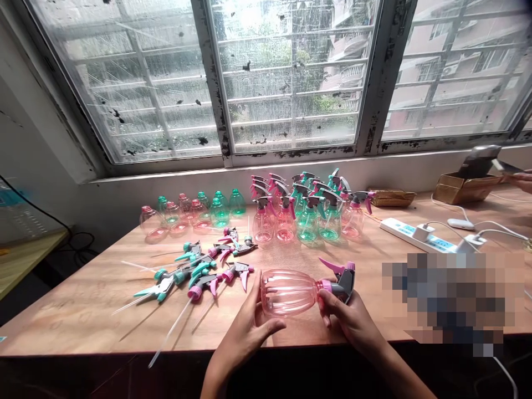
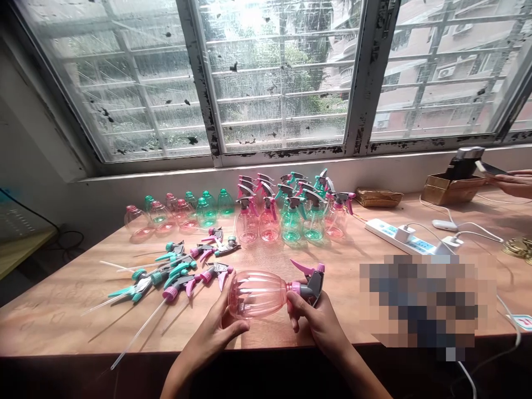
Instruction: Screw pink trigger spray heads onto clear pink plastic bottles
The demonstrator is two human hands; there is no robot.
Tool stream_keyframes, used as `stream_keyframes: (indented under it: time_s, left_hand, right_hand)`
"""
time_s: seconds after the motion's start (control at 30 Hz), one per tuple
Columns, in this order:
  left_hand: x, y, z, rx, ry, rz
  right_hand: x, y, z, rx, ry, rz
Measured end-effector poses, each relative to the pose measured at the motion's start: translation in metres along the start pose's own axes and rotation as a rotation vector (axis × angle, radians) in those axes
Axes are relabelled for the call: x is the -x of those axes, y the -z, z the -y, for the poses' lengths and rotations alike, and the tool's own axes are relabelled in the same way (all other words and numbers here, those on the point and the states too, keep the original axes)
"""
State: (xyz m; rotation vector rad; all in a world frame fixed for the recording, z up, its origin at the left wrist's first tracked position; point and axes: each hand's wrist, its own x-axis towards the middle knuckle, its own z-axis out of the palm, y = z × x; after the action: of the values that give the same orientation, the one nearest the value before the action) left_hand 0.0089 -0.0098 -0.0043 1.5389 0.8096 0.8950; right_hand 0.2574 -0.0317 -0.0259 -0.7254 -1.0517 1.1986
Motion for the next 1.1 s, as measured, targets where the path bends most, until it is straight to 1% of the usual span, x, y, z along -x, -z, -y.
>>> stream_keyframes:
  time_s: [0.13,0.27,0.37,0.47,0.63,0.8,0.9,1.1]
  left_hand:
    - [0.0,0.0,-0.003,-0.054,-0.02,-0.037]
    - [-0.001,-0.002,-0.006,-0.128,-0.048,-0.039]
    - [-0.001,-0.001,-0.003,-0.134,-0.074,-0.054]
    - [-0.002,-0.001,0.001,-0.119,-0.059,-0.046]
    - [-0.001,-0.001,-0.003,-0.086,-0.032,-0.053]
    - [-0.002,0.0,-0.01,-0.224,-0.06,-0.087]
    - [-0.003,0.0,-0.008,-0.197,-0.073,-0.085]
    - [-0.003,0.001,0.002,-0.131,-0.049,-0.088]
  right_hand:
    - [0.0,0.0,0.001,0.003,-0.029,0.01]
    - [-0.001,0.0,0.001,-0.008,-0.032,0.004]
    - [-0.001,0.0,0.002,-0.007,-0.031,0.016]
    - [0.0,-0.001,0.003,0.003,-0.032,0.016]
    - [0.0,-0.002,0.004,0.018,-0.038,-0.012]
    - [0.001,-0.003,0.005,0.025,-0.045,-0.02]
    - [0.001,-0.005,0.007,0.017,-0.037,-0.015]
    - [0.002,-0.009,0.011,0.02,-0.034,-0.047]
